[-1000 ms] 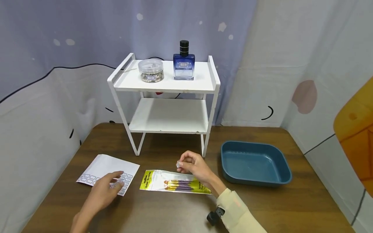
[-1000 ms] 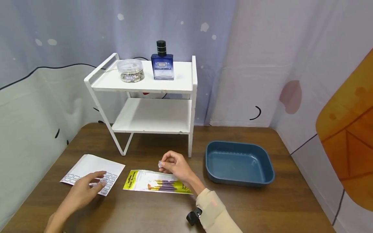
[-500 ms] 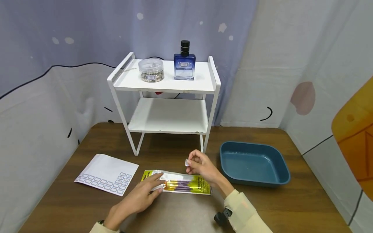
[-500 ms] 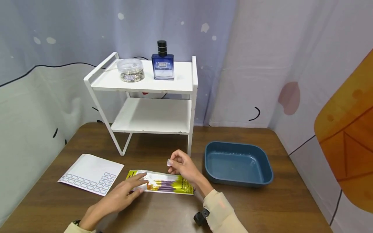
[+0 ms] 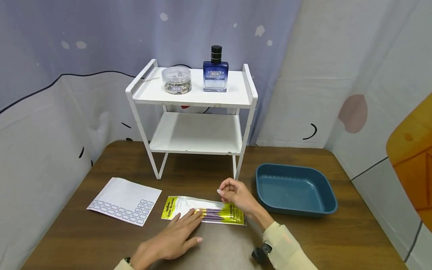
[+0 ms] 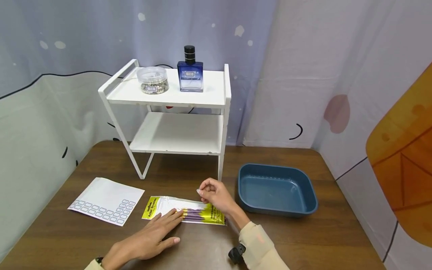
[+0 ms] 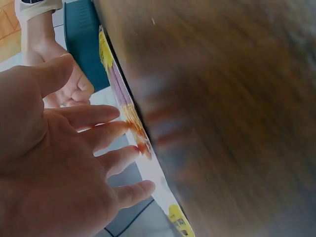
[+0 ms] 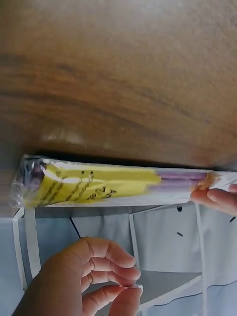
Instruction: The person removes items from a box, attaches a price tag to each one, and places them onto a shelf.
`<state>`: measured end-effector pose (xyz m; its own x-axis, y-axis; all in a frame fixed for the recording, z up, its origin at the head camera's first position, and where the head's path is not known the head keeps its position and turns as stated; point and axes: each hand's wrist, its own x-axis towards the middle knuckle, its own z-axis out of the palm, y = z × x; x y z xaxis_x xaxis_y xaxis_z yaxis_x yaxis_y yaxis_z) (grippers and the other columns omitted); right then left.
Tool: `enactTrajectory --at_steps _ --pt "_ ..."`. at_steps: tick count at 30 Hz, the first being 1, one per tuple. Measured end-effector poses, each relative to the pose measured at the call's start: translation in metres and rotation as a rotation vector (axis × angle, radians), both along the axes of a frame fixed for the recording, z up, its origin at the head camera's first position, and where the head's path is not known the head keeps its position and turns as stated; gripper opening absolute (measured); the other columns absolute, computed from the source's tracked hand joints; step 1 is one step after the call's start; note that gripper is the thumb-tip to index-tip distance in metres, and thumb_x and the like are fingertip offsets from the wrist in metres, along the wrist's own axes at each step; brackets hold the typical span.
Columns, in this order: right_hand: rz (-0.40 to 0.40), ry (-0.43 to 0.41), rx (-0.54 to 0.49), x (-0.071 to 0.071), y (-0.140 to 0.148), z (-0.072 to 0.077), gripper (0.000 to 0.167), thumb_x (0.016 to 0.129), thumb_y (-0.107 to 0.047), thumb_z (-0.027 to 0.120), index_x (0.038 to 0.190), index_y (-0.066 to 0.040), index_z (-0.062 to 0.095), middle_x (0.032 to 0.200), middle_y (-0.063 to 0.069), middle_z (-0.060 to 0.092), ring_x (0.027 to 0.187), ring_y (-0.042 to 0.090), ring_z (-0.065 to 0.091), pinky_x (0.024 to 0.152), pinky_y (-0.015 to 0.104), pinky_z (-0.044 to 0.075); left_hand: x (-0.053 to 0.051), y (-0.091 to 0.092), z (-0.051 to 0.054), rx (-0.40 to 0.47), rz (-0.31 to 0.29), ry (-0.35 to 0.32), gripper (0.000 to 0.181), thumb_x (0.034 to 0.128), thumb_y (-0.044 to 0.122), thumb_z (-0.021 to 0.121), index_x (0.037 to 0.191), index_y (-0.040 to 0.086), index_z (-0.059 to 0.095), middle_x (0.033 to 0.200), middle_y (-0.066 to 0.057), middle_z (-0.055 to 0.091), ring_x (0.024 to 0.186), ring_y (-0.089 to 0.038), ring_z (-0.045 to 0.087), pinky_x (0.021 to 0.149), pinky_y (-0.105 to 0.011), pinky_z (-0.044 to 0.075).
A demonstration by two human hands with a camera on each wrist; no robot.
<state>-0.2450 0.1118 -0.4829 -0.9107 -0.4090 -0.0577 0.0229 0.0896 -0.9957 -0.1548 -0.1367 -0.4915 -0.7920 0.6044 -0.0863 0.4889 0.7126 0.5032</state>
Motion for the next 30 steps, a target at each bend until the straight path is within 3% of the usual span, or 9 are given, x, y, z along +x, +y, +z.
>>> enactTrajectory --at_steps 7,19,30 --pt "0.049 0.091 0.103 0.002 -0.008 -0.009 0.012 0.093 0.0 0.062 0.103 0.007 0.064 0.079 0.006 0.059 0.069 0.013 0.054 0.064 0.022 0.05 0.002 0.003 -0.004 -0.036 -0.004 0.051 0.064 0.1001 0.041 0.055 0.149 0.001 0.044 0.162 -0.012 0.034 0.15 -0.038 0.028 0.116 -0.067 0.024" --pt "0.073 0.216 0.264 0.009 -0.022 -0.02 0.017 0.086 0.008 0.064 0.103 0.009 0.069 0.073 0.02 0.066 0.062 0.008 0.055 0.057 0.019 0.045 0.003 0.005 -0.009 -0.06 -0.003 0.082 0.07 0.0972 0.044 0.059 0.151 0.002 0.041 0.163 -0.012 0.032 0.15 -0.037 0.028 0.114 -0.069 0.025" --pt "0.011 0.25 0.51 0.008 -0.038 -0.02 0.009 0.078 0.001 0.077 0.08 -0.003 0.07 0.065 0.003 0.067 0.058 0.005 0.054 0.055 0.02 0.043 0.004 0.005 -0.005 -0.055 -0.006 0.051 0.072 0.0959 0.045 0.061 0.15 0.001 0.042 0.163 -0.012 0.031 0.15 -0.038 0.028 0.114 -0.068 0.026"
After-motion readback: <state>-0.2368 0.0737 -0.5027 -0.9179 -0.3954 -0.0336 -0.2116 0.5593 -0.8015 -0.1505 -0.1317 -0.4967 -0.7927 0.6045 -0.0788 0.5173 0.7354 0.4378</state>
